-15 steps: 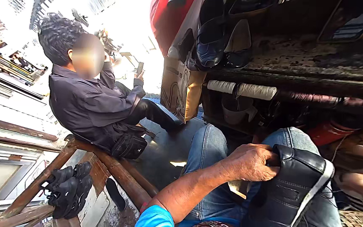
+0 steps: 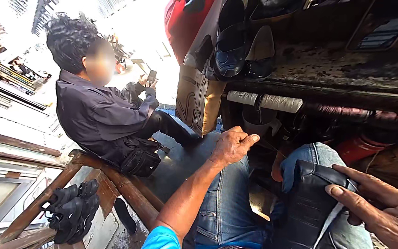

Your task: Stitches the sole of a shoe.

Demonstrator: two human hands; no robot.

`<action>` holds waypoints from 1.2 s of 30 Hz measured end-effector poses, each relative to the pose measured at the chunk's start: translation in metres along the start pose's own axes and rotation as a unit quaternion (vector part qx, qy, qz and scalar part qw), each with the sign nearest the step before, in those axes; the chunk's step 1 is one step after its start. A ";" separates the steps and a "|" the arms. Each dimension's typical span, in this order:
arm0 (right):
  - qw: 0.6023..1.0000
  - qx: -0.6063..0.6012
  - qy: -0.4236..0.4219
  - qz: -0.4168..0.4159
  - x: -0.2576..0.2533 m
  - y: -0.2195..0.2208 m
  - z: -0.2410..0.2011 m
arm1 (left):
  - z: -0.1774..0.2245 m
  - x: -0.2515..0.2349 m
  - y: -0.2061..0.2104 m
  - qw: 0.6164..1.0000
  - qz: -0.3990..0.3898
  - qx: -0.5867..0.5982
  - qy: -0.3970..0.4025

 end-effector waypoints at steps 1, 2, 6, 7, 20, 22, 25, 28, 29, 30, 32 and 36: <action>1.000 -0.009 0.002 -0.011 0.001 0.001 0.001 | 0.007 0.004 0.005 0.990 -0.021 0.136 -0.012; 1.000 -0.013 0.000 -0.019 0.001 0.001 0.003 | 0.016 0.007 0.013 0.960 -0.052 0.274 -0.017; 1.000 -0.002 -0.001 -0.015 0.001 0.001 0.003 | 0.058 0.014 0.042 0.781 -0.164 0.601 -0.054; 1.000 0.001 0.003 -0.011 0.001 0.001 0.004 | 0.062 0.012 0.045 0.765 -0.167 0.618 -0.070; 0.998 -0.009 -0.035 0.042 -0.002 0.008 -0.010 | 0.015 -0.043 -0.002 0.836 0.026 0.520 -0.175; 0.999 -0.020 -0.034 0.035 -0.002 0.008 -0.008 | 0.017 -0.037 -0.001 0.839 0.011 0.516 -0.173; 0.996 -0.076 -0.048 0.005 0.000 0.006 -0.002 | 0.022 -0.019 0.015 0.875 -0.081 0.450 -0.160; 0.990 -0.125 -0.059 -0.012 0.003 0.005 -0.003 | 0.034 0.021 0.062 0.871 -0.246 0.384 -0.183; 0.989 -0.133 -0.065 -0.019 0.005 0.006 -0.007 | 0.042 0.037 0.077 0.861 -0.276 0.382 -0.193; 0.988 -0.134 -0.073 -0.025 0.006 0.008 -0.011 | 0.050 0.049 0.089 0.851 -0.278 0.398 -0.198; 0.988 -0.125 -0.090 -0.027 0.007 0.010 -0.018 | 0.065 0.062 0.103 0.827 -0.232 0.469 -0.207; 0.991 -0.099 -0.088 -0.032 0.007 0.011 -0.019 | 0.075 0.062 0.114 0.815 -0.135 0.498 -0.263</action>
Point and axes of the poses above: each hand's wrist, its own x-axis away from the middle knuckle, its own y-axis out of the palm, z = x × y, the point moved 8 cm from there along -x, towards the middle knuckle
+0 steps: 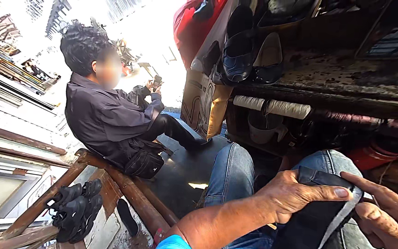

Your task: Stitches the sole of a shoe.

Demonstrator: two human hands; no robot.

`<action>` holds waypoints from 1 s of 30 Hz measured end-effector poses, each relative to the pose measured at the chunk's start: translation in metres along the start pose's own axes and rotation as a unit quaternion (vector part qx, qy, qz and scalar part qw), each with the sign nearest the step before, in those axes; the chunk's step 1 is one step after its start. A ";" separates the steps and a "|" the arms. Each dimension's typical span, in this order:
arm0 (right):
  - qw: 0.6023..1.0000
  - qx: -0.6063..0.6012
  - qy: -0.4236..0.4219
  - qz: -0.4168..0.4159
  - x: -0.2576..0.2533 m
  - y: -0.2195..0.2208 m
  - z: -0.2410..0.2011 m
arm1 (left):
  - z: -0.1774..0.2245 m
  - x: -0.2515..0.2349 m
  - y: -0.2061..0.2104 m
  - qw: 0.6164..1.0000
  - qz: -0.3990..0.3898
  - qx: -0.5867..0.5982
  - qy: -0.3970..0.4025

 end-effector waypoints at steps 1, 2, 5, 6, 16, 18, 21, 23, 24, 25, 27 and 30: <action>1.000 -0.001 0.010 0.000 0.001 -0.001 0.003 | -0.003 -0.004 0.001 1.000 0.005 -0.004 -0.002; 1.000 -0.007 0.019 -0.003 0.001 -0.003 0.006 | -0.006 -0.008 0.001 1.000 0.001 -0.002 -0.004; 0.999 -0.016 0.024 0.018 0.003 -0.009 0.018 | -0.003 -0.016 -0.003 1.000 0.003 0.017 -0.012; 0.999 0.002 0.024 0.046 0.006 -0.014 0.024 | -0.001 -0.015 -0.005 0.999 0.005 0.028 -0.019; 0.987 0.064 -0.061 0.133 0.047 -0.021 -0.012 | -0.018 -0.025 -0.031 0.994 -0.078 0.041 -0.065; 0.985 0.059 -0.091 0.134 0.049 -0.016 -0.015 | -0.017 -0.024 -0.031 0.994 -0.076 0.046 -0.057; 0.983 0.054 -0.110 0.136 0.046 -0.010 -0.011 | -0.016 -0.026 -0.031 0.993 -0.081 0.071 -0.048; 0.982 0.059 -0.116 0.135 0.044 -0.006 -0.009 | -0.016 -0.026 -0.031 0.992 -0.089 0.082 -0.045; 0.982 0.063 -0.120 0.135 0.043 -0.005 -0.008 | -0.016 -0.026 -0.031 0.991 -0.092 0.086 -0.043; 0.981 0.067 -0.123 0.134 0.042 -0.004 -0.007 | -0.016 -0.027 -0.031 0.990 -0.095 0.092 -0.042; 0.981 0.065 -0.127 0.133 0.041 -0.003 -0.007 | -0.016 -0.028 -0.031 0.989 -0.097 0.106 -0.039; 0.980 0.066 -0.129 0.134 0.041 -0.002 -0.007 | -0.016 -0.028 -0.032 0.988 -0.100 0.111 -0.037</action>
Point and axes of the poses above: each hand's wrist, its own x-axis away from the middle knuckle, its own y-axis out of the palm, z = x × y, the point moved 8 cm from there along -x, towards the middle knuckle
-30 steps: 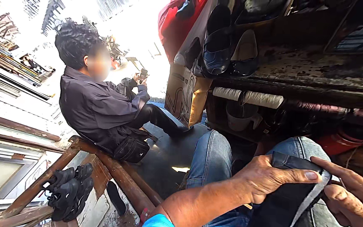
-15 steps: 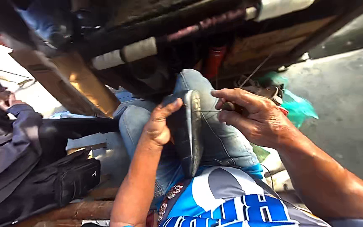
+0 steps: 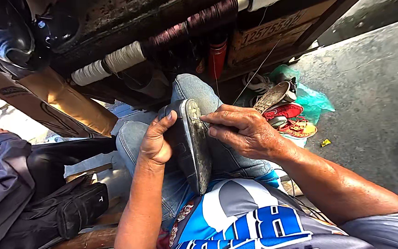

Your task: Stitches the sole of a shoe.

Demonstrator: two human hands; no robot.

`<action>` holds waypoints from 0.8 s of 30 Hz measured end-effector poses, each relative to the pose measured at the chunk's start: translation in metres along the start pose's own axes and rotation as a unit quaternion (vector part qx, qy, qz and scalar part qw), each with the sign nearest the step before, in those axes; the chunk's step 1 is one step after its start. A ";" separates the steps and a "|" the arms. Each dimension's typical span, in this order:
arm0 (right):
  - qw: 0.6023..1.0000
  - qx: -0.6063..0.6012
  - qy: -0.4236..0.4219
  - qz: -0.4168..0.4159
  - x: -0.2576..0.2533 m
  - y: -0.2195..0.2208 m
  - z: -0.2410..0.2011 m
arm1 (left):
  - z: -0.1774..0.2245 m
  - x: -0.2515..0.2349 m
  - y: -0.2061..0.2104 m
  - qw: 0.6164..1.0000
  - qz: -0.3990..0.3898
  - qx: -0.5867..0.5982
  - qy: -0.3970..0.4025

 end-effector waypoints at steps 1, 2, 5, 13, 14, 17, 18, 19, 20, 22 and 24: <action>1.000 -0.001 0.000 0.002 0.000 0.000 0.000 | 0.000 0.000 0.000 1.000 -0.001 0.000 -0.001; 1.000 -0.001 -0.003 0.004 -0.001 0.000 0.000 | 0.000 0.000 0.000 1.000 -0.003 0.002 -0.001; 1.000 0.004 -0.006 -0.004 -0.003 -0.002 -0.001 | 0.000 0.000 0.002 1.000 -0.017 -0.011 -0.003; 0.992 0.084 -0.040 -0.087 -0.022 -0.020 -0.001 | 0.010 0.003 0.017 0.986 0.002 -0.160 0.039; 0.991 0.092 -0.044 -0.091 -0.024 -0.020 -0.001 | 0.010 0.003 0.019 0.983 0.007 -0.177 0.046; 0.988 0.111 -0.050 -0.098 -0.029 -0.019 -0.001 | 0.011 0.002 0.023 0.978 0.015 -0.201 0.059; 0.987 0.113 -0.054 -0.100 -0.030 -0.018 -0.001 | 0.011 0.003 0.022 0.977 0.017 -0.202 0.061; 0.986 0.116 -0.058 -0.102 -0.031 -0.017 -0.001 | 0.011 0.003 0.021 0.977 0.018 -0.202 0.060; 0.985 0.123 -0.061 -0.104 -0.032 -0.016 -0.002 | 0.011 0.002 0.021 0.977 0.018 -0.203 0.059; 0.980 0.147 -0.079 -0.106 -0.034 -0.013 -0.005 | 0.012 0.003 0.021 0.977 0.015 -0.205 0.058; 0.973 0.178 -0.110 -0.102 -0.035 -0.010 -0.009 | 0.013 0.003 0.020 0.976 0.012 -0.211 0.059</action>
Point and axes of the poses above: each hand's wrist, its own x-axis away from the middle knuckle, its own y-axis out of the palm, z = x × y, the point moved 8 cm from there along -x, towards the middle knuckle
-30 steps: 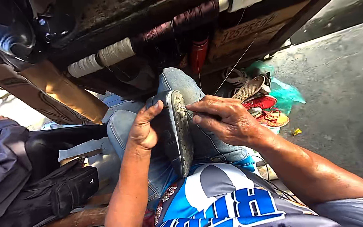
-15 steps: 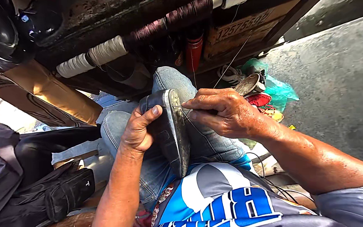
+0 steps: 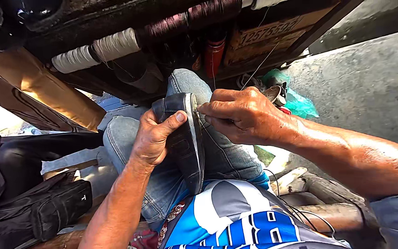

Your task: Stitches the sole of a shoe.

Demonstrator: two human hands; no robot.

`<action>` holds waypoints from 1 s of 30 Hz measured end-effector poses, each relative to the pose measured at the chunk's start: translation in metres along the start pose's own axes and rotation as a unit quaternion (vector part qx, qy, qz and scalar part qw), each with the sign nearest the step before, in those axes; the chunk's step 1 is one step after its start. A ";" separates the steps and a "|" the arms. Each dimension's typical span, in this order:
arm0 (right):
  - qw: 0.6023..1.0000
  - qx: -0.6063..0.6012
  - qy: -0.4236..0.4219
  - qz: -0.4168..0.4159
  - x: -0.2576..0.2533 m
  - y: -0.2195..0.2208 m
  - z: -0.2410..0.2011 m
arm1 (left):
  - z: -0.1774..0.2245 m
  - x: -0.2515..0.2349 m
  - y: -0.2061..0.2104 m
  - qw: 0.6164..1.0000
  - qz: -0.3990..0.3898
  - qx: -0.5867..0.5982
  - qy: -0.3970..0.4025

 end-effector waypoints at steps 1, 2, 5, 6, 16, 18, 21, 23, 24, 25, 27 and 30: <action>1.000 0.020 -0.012 -0.001 -0.001 0.001 -0.002 | 0.000 0.000 -0.001 1.000 -0.001 -0.002 0.001; 0.999 0.037 -0.019 -0.006 -0.002 0.002 -0.003 | 0.000 0.000 -0.001 1.000 -0.001 -0.005 0.003; 0.999 -0.014 0.024 -0.025 -0.008 0.002 0.002 | 0.001 -0.001 -0.003 1.000 0.003 -0.005 0.006; 0.993 -0.078 0.074 -0.038 -0.010 0.002 0.009 | 0.001 -0.001 -0.003 1.000 0.005 -0.009 0.008; 0.998 0.018 0.048 -0.045 -0.020 0.010 -0.001 | 0.003 -0.002 -0.002 0.999 0.005 -0.026 0.021; 0.995 -0.036 0.083 -0.044 -0.018 0.009 0.004 | 0.002 -0.001 0.000 1.000 0.007 -0.002 0.024; 0.993 -0.066 0.090 -0.034 -0.014 0.007 0.003 | 0.001 0.001 0.004 0.997 0.013 0.069 0.027; 0.993 -0.070 0.090 -0.031 -0.009 0.006 0.002 | -0.002 0.004 0.007 0.993 0.015 0.111 0.029; 0.993 -0.068 0.089 -0.032 -0.007 0.005 0.001 | -0.002 0.004 0.008 0.992 0.014 0.120 0.030; 0.993 -0.067 0.090 -0.034 -0.005 0.003 0.001 | -0.002 0.005 0.009 0.992 0.012 0.118 0.033; 0.994 -0.057 0.087 -0.039 -0.003 0.000 -0.001 | 0.000 0.006 0.012 0.995 0.014 0.089 0.045; 0.997 -0.009 0.063 -0.042 -0.002 -0.002 -0.004 | 0.003 0.006 0.016 0.998 0.028 0.032 0.054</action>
Point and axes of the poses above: each hand's wrist, its own x-axis away from the middle knuckle, its own y-axis out of the palm, z = x × y, the point moved 8 cm from there along -x, towards the middle knuckle
